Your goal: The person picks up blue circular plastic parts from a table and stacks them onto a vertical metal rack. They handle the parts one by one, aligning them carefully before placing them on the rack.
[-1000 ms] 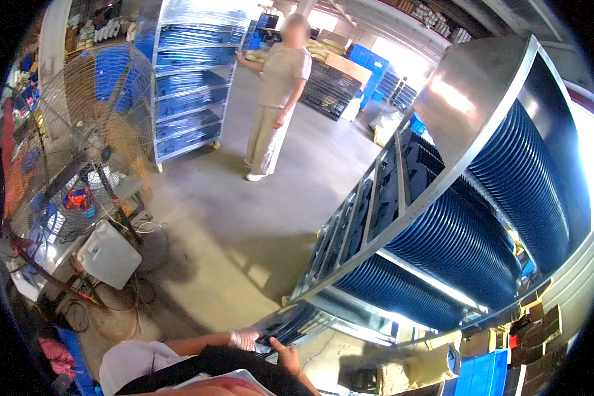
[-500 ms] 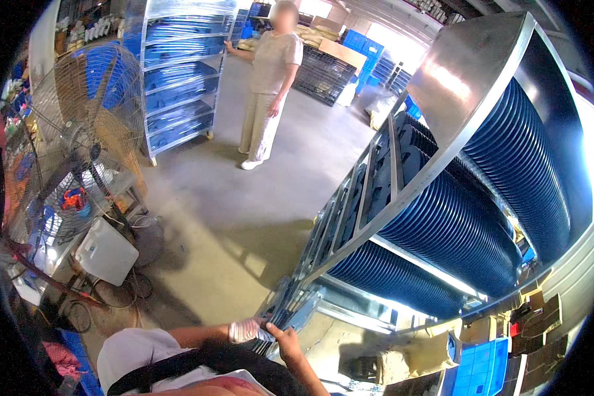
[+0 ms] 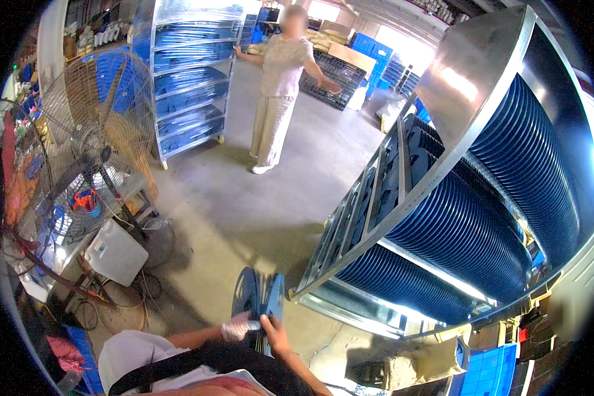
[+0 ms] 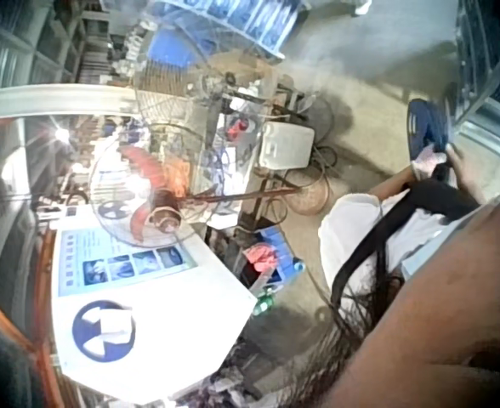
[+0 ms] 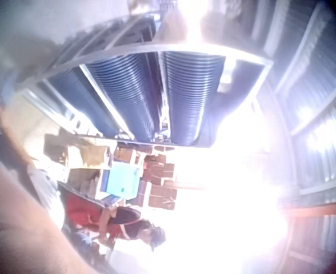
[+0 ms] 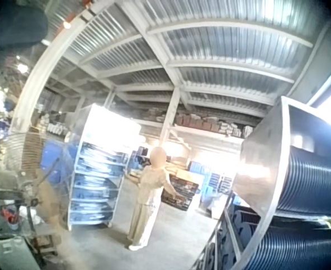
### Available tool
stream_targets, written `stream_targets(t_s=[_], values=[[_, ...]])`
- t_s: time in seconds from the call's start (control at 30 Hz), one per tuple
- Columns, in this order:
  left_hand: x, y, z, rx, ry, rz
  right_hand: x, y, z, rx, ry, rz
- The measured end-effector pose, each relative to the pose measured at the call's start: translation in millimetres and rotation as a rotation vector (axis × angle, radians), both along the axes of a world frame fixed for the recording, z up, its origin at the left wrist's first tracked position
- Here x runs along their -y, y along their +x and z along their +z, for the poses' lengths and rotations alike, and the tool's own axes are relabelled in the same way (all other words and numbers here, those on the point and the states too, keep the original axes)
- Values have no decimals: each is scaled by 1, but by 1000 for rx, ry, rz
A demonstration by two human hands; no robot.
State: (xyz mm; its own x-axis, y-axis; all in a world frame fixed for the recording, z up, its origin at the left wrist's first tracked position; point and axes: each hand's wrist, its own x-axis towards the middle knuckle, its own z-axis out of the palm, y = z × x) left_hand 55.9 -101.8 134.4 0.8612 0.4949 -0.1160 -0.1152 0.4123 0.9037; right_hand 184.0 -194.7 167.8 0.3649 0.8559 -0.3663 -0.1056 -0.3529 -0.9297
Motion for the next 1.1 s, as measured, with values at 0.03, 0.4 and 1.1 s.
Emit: stream_targets(t_s=[0.03, 0.4, 1.1], values=[[0, -4, 11, 21, -33, 37, 1, -6, 4, 20, 42, -25], [1, -21, 22, -22, -601, 287, 38, -7, -26, 152, 15, 235], [-2, -62, 24, -50, -679, 280, 90, 346, 106, 286, 595, -1107]])
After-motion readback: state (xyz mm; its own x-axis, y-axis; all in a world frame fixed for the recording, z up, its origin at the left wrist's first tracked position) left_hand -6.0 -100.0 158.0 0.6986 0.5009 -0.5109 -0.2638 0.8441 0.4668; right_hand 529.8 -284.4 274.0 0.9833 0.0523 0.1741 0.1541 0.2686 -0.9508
